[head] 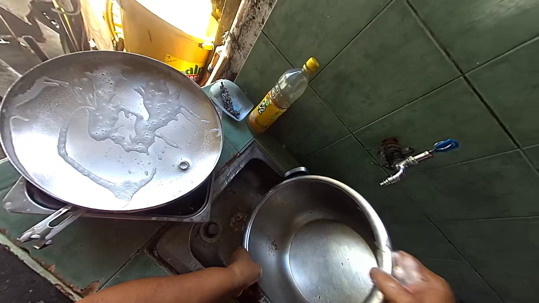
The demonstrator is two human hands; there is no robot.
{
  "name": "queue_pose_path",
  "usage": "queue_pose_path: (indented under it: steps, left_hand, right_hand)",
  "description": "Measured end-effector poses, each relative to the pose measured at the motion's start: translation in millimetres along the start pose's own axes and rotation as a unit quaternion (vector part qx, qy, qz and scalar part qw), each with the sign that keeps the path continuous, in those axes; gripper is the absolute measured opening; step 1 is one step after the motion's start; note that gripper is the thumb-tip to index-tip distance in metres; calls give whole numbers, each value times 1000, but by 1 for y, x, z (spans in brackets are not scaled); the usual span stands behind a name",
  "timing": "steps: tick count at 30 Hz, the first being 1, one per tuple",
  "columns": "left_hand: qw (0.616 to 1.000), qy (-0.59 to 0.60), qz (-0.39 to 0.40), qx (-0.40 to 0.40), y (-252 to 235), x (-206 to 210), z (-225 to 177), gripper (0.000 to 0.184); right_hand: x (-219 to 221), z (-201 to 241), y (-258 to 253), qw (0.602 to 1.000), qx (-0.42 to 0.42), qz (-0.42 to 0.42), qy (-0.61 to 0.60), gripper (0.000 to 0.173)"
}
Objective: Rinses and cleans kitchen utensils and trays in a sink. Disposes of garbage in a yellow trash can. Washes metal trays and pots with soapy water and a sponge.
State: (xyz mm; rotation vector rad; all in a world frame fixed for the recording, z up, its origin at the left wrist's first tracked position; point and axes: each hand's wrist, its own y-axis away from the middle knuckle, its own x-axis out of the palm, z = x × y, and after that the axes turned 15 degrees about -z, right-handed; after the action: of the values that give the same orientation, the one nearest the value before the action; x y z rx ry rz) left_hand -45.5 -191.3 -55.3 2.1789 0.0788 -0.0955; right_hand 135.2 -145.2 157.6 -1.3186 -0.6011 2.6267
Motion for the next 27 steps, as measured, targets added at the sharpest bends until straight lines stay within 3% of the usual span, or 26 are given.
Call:
queue_pose_path:
  steps: [3, 7, 10, 13, 17, 23, 25, 27]
  left_hand:
    - [990, 58, 29, 122, 0, -3, 1, 42]
    - [945, 153, 128, 260, -2, 1, -5, 35]
    - [923, 147, 173, 311, -2, 6, -6, 50]
    - [897, 105, 221, 368, -5, 14, 3, 71]
    - [887, 26, 269, 373, 1, 18, 11, 85]
    - [882, 24, 276, 382, -6, 6, 9, 69]
    - [909, 20, 217, 355, -9, 3, 6, 52]
    - [936, -41, 109, 333, -12, -3, -2, 41]
  right_hand:
    - [-33, -45, 0, 991, 100, -67, -61, 34]
    - [-73, -125, 3, 965, 210, -153, -41, 31]
    - [-92, -185, 16, 958, 235, -158, -40, 31]
    - [-88, -189, 20, 957, 240, -160, -24, 26]
    - [-77, -196, 12, 937, 288, -196, -12, 15]
    - [-66, -211, 6, 919, 342, -194, -11, 16]
    - [-62, -214, 8, 915, 355, -192, -1, 14]
    - [-58, -222, 12, 909, 369, -194, 9, 14]
